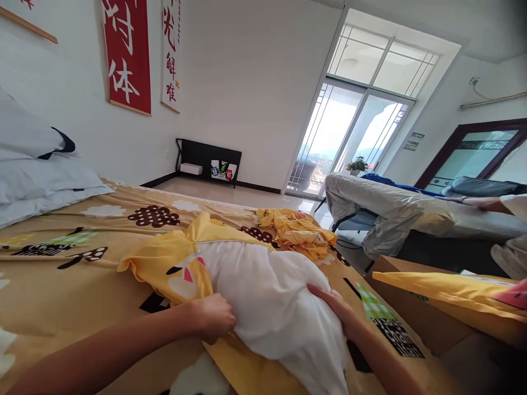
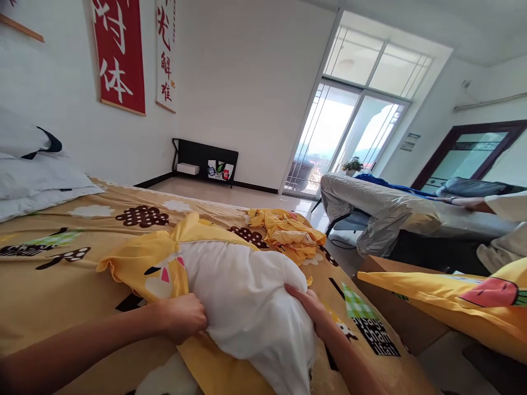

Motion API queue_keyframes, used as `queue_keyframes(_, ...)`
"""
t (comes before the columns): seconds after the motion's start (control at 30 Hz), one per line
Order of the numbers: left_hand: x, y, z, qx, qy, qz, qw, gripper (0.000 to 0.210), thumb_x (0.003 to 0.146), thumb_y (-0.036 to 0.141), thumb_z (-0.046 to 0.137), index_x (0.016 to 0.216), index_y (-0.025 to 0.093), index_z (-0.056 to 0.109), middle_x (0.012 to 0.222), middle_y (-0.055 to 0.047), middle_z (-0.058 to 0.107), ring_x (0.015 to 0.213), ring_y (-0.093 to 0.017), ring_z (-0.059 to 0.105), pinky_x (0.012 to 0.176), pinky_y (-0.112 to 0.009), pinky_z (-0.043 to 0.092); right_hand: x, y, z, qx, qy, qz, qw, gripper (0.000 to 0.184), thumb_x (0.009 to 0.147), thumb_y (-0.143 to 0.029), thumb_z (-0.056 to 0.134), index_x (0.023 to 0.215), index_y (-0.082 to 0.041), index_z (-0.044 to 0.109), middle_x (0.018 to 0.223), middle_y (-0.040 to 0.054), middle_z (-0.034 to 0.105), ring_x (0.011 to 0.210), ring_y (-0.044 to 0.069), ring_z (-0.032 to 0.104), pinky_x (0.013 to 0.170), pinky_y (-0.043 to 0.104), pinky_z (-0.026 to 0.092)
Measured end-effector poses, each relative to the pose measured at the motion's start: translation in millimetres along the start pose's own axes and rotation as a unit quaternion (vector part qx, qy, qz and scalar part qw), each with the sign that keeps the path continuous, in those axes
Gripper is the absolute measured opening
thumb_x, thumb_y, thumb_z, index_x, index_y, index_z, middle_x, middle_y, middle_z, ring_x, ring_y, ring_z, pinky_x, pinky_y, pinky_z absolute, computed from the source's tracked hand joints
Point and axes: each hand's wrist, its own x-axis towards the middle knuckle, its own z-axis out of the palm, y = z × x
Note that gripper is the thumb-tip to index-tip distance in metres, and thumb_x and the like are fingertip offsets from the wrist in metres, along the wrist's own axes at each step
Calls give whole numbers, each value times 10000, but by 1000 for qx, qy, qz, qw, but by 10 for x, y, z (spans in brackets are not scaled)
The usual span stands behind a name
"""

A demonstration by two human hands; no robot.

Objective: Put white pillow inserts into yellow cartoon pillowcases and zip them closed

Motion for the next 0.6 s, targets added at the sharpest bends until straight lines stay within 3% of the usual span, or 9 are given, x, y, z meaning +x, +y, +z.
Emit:
queue_keyframes(0.07, -6, -24, 47, -5, -33, -20, 999, 95, 605, 118, 690, 654, 199, 674, 703, -66, 716, 597, -236, 641, 495, -287, 427, 32, -153, -110, -184, 17, -27, 982, 457, 749, -550, 643, 973, -152, 667, 1036, 160, 703, 971, 322, 665, 840, 415, 528)
queue_keyframes(0.1, -18, -35, 65, -9, -45, -27, 999, 79, 617, 124, 683, 643, 198, 670, 697, -65, 714, 591, -231, 637, 496, -285, 426, 15, -216, -138, -298, 40, -31, 953, 428, 762, -524, 640, 932, -133, 682, 1018, 189, 698, 980, 357, 654, 855, 457, 509)
queue_keyframes(0.17, -53, -51, 87, -18, -28, -29, 999, 54, 661, 148, 668, 641, 198, 672, 686, -61, 709, 583, -217, 627, 503, -280, 425, -103, -294, -99, -488, 116, -62, 863, 386, 815, -448, 593, 956, -103, 690, 1012, 229, 684, 1002, 405, 629, 877, 532, 465)
queue_keyframes(0.23, -96, -67, 81, -36, 37, -20, 998, 81, 725, 192, 646, 654, 204, 682, 676, -51, 700, 578, -199, 619, 519, -275, 426, -305, -284, 83, -559, 149, -171, 798, 411, 877, -382, 500, 1155, -114, 639, 1146, 224, 647, 1096, 388, 586, 935, 541, 425)
queue_keyframes(0.33, -166, -96, 34, -55, 105, 12, 993, 117, 775, 238, 632, 685, 207, 701, 700, -46, 698, 626, -198, 632, 533, -274, 430, -553, -145, 534, -554, 19, -369, 746, 642, 836, -279, 537, 1455, -259, 369, 1486, 128, 400, 1338, 331, 387, 1069, 509, 326)
queue_keyframes(0.4, -199, -101, 7, -62, 102, 31, 992, 77, 756, 237, 652, 726, 208, 717, 747, -52, 710, 679, -211, 641, 540, -282, 436, -553, -90, 820, -578, -46, -408, 705, 843, 752, -144, 576, 1499, -339, 238, 1576, 96, 214, 1407, 354, 252, 1086, 552, 276)
queue_keyframes(0.43, -202, -92, 5, -65, 87, 28, 994, 78, 749, 239, 654, 751, 211, 726, 754, -56, 713, 681, -219, 639, 533, -290, 435, -500, -112, 928, -593, -50, -414, 689, 868, 746, -88, 549, 1502, -356, 216, 1582, 98, 193, 1403, 360, 256, 1072, 561, 288)
queue_keyframes(0.5, -165, -48, 25, -71, 35, 3, 997, 127, 745, 271, 646, 806, 212, 741, 727, -64, 714, 628, -232, 623, 490, -312, 419, -335, -282, 1068, -608, -36, -428, 668, 760, 807, -42, 453, 1483, -345, 283, 1523, 113, 335, 1313, 329, 405, 1008, 507, 377)
queue_keyframes(0.6, -3, 51, 37, -57, -21, 7, 998, 135, 739, 314, 627, 739, 228, 731, 601, -51, 671, 514, -235, 578, 413, -323, 375, -112, -754, 1182, -608, -43, -472, 637, 492, 918, -114, 372, 1340, -326, 511, 1212, 83, 620, 1046, 243, 582, 856, 365, 465)
